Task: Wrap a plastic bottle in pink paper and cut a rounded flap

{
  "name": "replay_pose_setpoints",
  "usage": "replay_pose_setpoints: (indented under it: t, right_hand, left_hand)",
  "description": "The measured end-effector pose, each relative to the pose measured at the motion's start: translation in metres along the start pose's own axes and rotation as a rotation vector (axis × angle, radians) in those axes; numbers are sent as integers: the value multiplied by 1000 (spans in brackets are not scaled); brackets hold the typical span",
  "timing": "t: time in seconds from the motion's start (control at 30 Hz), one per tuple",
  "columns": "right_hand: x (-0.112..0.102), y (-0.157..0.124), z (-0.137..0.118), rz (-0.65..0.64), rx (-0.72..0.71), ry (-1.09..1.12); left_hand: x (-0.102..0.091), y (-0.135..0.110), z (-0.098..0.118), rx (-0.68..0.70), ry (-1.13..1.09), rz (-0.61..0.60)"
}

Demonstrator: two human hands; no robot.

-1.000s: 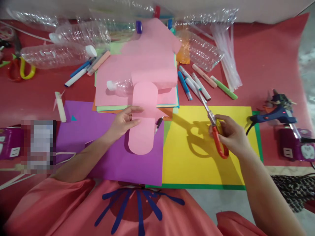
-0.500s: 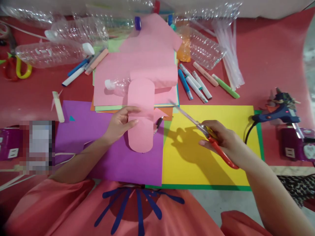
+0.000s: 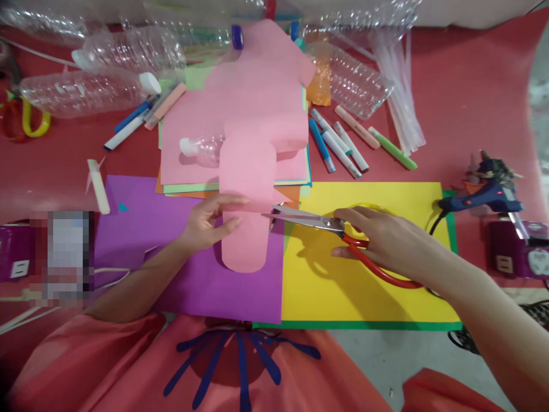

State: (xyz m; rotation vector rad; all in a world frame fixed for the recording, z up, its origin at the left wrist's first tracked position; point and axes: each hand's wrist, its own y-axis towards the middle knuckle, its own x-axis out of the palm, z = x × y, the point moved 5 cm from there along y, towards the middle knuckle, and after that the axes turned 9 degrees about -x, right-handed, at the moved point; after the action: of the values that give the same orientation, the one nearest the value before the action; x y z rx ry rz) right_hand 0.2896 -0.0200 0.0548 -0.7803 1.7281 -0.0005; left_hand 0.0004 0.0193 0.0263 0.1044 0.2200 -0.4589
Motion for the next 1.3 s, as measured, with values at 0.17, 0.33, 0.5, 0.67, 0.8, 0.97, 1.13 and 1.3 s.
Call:
replay_pose_setpoints:
  t: [0.17,0.33,0.5,0.67,0.8,0.97,1.13,1.3]
  right_hand:
    - [0,6,-9,-3,-47,5]
    - [-1,11,-13,8,-82,20]
    - [2,14,-13,49,-92,48]
    - [4,13,-12,88,-105,82]
    - [4,13,-12,67,-103,81]
    - [0,15,-17,-11,-87,74]
    - [0,15,-18,-27,-106,49]
    - [2,15,-16,-26,-128,43]
  left_hand:
    - [2,-2,3,11,18,-16]
    - [3,-2,7,61,3,-17]
    - [3,-2,10,73,4,-17]
    - [3,-2,11,93,10,-10]
    - [4,-2,9,100,19,-6]
    - [3,-2,10,167,24,-4]
    - [3,-2,11,202,36,5]
    - [3,-2,11,204,23,2]
